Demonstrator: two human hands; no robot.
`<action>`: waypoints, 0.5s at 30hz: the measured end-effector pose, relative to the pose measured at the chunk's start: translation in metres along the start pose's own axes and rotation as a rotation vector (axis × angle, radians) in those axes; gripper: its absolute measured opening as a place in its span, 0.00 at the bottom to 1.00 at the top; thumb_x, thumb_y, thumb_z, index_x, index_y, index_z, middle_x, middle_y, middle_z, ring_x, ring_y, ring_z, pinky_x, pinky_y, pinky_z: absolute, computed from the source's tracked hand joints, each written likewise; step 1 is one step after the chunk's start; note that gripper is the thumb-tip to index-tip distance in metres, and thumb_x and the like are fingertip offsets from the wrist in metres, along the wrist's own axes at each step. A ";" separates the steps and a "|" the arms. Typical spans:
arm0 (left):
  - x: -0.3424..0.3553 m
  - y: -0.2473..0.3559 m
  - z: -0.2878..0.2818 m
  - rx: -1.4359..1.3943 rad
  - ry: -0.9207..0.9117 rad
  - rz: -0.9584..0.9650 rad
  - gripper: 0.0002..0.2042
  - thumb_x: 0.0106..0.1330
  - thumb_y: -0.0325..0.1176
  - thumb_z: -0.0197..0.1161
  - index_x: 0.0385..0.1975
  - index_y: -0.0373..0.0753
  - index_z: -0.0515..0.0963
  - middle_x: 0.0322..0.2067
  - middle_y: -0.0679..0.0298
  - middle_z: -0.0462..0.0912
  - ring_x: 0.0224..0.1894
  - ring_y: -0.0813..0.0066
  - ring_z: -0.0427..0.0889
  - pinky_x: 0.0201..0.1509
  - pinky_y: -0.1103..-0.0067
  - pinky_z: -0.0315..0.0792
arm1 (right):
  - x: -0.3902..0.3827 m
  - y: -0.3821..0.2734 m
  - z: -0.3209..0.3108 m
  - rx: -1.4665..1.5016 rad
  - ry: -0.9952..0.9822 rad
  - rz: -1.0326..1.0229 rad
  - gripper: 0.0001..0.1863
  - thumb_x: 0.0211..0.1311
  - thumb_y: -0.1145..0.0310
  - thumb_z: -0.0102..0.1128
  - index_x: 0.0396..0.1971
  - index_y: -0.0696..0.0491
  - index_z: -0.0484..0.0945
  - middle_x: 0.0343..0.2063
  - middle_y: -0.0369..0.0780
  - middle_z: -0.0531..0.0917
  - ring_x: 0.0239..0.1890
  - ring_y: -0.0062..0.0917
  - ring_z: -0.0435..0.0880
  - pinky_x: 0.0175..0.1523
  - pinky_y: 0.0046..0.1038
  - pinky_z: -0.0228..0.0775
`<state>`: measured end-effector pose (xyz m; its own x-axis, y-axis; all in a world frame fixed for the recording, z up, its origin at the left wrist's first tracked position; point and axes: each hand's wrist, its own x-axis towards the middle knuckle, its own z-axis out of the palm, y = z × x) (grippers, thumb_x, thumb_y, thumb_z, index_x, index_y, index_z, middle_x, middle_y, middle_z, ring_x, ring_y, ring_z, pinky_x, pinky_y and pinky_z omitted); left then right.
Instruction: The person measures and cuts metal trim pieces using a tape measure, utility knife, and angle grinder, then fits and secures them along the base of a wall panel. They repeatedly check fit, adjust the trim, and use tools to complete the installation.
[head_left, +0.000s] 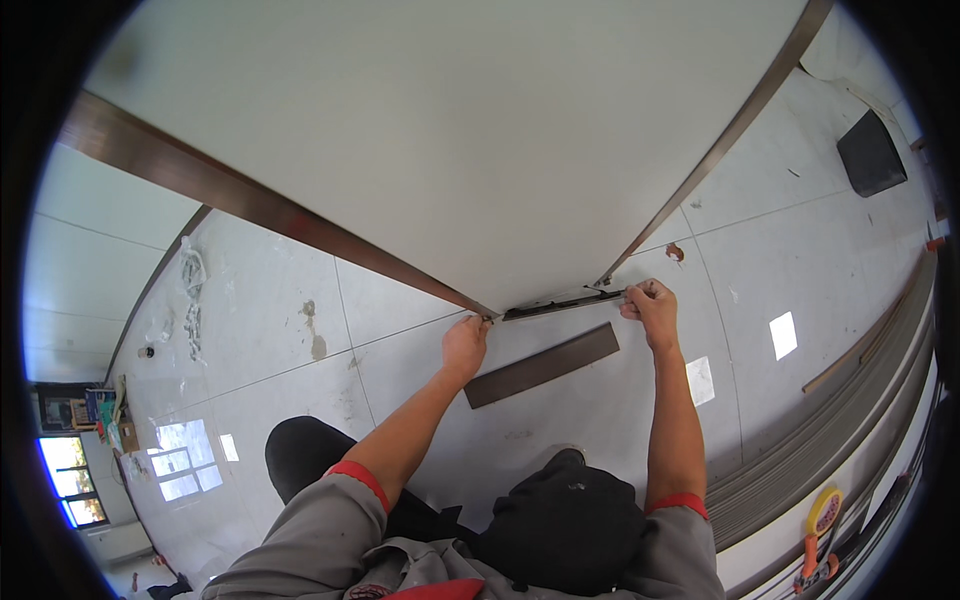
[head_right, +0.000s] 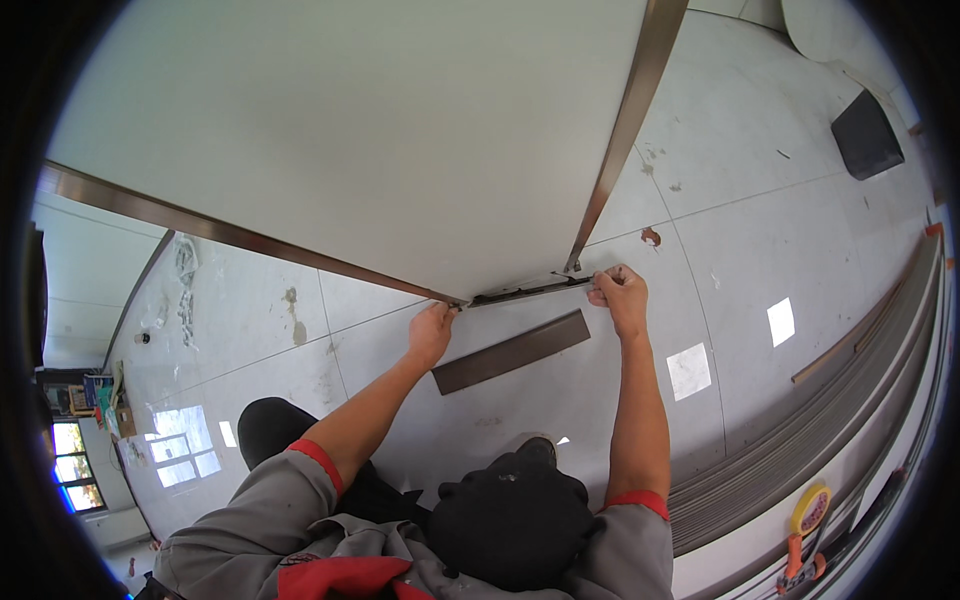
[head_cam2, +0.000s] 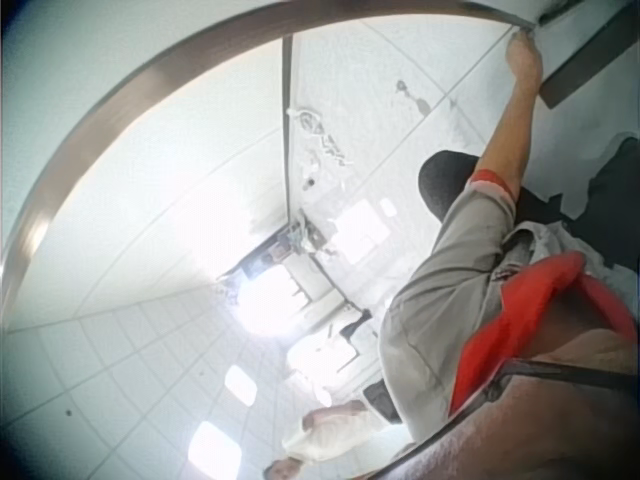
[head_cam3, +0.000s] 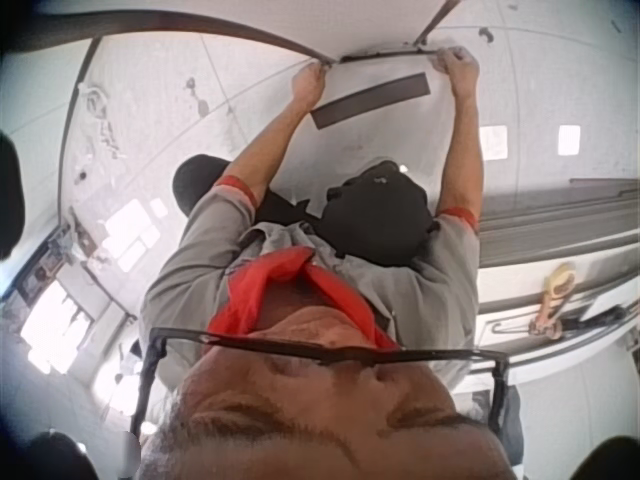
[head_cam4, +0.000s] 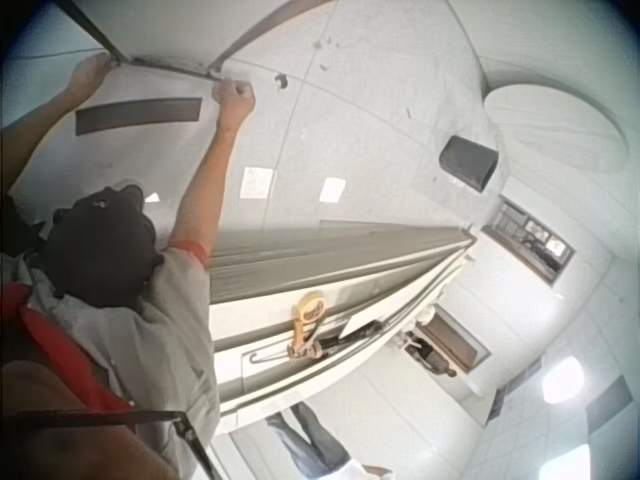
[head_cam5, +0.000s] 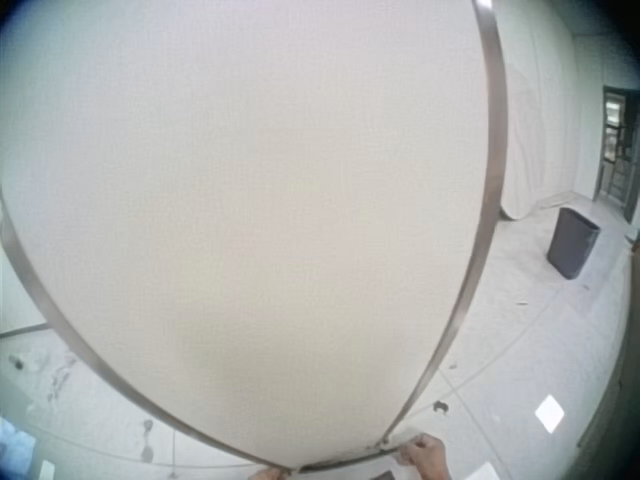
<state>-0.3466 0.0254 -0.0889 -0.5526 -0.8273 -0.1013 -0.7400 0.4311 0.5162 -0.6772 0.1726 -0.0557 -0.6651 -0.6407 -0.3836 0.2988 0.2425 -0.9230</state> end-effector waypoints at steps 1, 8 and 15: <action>0.000 -0.002 0.001 0.000 0.001 0.000 0.12 0.73 0.38 0.58 0.34 0.34 0.78 0.34 0.49 0.82 0.40 0.44 0.81 0.44 0.54 0.74 | -0.003 -0.002 -0.002 0.011 -0.008 0.001 0.07 0.63 0.75 0.64 0.26 0.60 0.78 0.25 0.39 0.81 0.23 0.21 0.83 0.31 0.23 0.83; 0.000 -0.008 0.005 -0.008 -0.003 0.006 0.12 0.73 0.38 0.58 0.37 0.35 0.79 0.35 0.49 0.83 0.41 0.44 0.81 0.44 0.54 0.74 | -0.037 -0.026 -0.023 -0.018 -0.015 -0.011 0.06 0.63 0.76 0.64 0.28 0.60 0.78 0.25 0.39 0.81 0.23 0.20 0.82 0.32 0.23 0.83; 0.001 -0.014 0.005 -0.046 -0.003 0.003 0.10 0.71 0.37 0.59 0.39 0.37 0.80 0.37 0.50 0.84 0.42 0.44 0.82 0.44 0.55 0.74 | -0.072 -0.060 -0.038 -0.059 -0.013 -0.072 0.04 0.64 0.76 0.63 0.31 0.60 0.78 0.26 0.37 0.82 0.26 0.20 0.83 0.38 0.24 0.83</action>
<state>-0.3386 0.0205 -0.1003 -0.5559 -0.8248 -0.1027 -0.7203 0.4164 0.5548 -0.6731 0.2323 0.0264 -0.6741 -0.6677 -0.3157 0.2089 0.2376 -0.9486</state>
